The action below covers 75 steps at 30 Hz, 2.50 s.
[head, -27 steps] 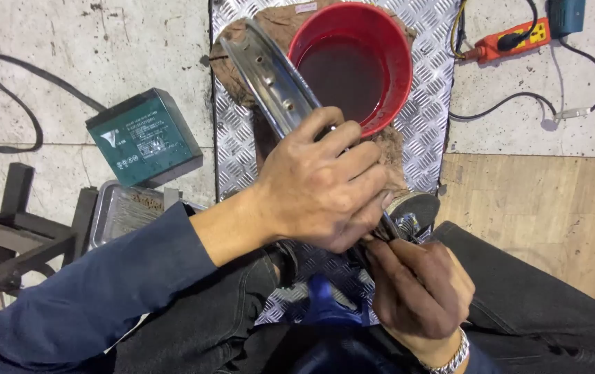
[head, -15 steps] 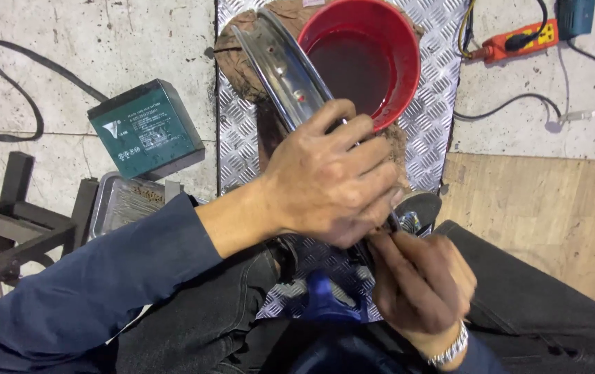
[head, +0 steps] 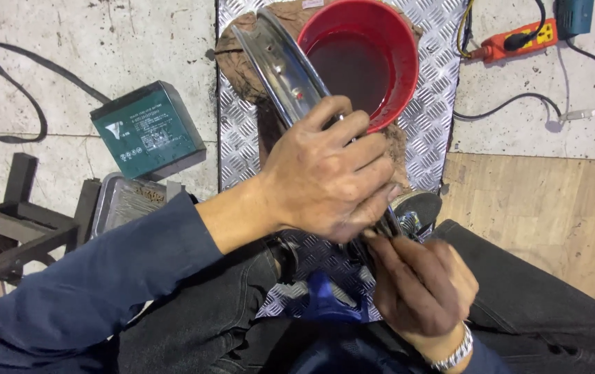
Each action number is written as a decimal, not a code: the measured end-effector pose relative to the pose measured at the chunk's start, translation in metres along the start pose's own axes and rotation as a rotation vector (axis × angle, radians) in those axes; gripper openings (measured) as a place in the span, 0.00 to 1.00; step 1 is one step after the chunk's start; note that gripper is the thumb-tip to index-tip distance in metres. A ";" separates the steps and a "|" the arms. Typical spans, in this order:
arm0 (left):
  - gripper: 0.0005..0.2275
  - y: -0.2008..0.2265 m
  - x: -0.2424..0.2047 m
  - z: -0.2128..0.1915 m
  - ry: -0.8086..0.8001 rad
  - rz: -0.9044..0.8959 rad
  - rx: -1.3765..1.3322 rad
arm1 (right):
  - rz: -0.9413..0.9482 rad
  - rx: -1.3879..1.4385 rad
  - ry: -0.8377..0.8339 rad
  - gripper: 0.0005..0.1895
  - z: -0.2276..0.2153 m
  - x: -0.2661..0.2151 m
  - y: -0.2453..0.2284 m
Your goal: Scraping the inner surface of a motorcycle rim with a metal tool to remove rust and debris.
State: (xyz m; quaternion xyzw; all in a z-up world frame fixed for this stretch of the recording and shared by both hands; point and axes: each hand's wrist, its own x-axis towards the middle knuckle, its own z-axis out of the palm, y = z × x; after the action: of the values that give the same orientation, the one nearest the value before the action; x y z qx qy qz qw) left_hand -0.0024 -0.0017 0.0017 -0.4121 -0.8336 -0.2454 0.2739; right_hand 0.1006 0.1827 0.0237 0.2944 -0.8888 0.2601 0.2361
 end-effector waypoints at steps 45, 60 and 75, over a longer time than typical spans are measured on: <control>0.14 -0.014 0.004 -0.004 0.018 -0.012 -0.051 | -0.188 -0.100 -0.161 0.09 -0.003 -0.008 0.013; 0.18 -0.007 0.002 0.003 0.030 -0.002 -0.086 | -0.258 -0.143 -0.227 0.13 -0.008 0.008 0.013; 0.15 -0.008 0.008 -0.008 0.053 0.021 -0.080 | -0.250 -0.124 -0.079 0.16 0.002 0.024 0.014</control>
State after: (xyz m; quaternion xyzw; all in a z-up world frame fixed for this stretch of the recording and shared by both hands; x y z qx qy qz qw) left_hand -0.0114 -0.0066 0.0115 -0.4247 -0.8112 -0.2865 0.2820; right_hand 0.0742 0.1818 0.0317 0.3978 -0.8681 0.1614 0.2492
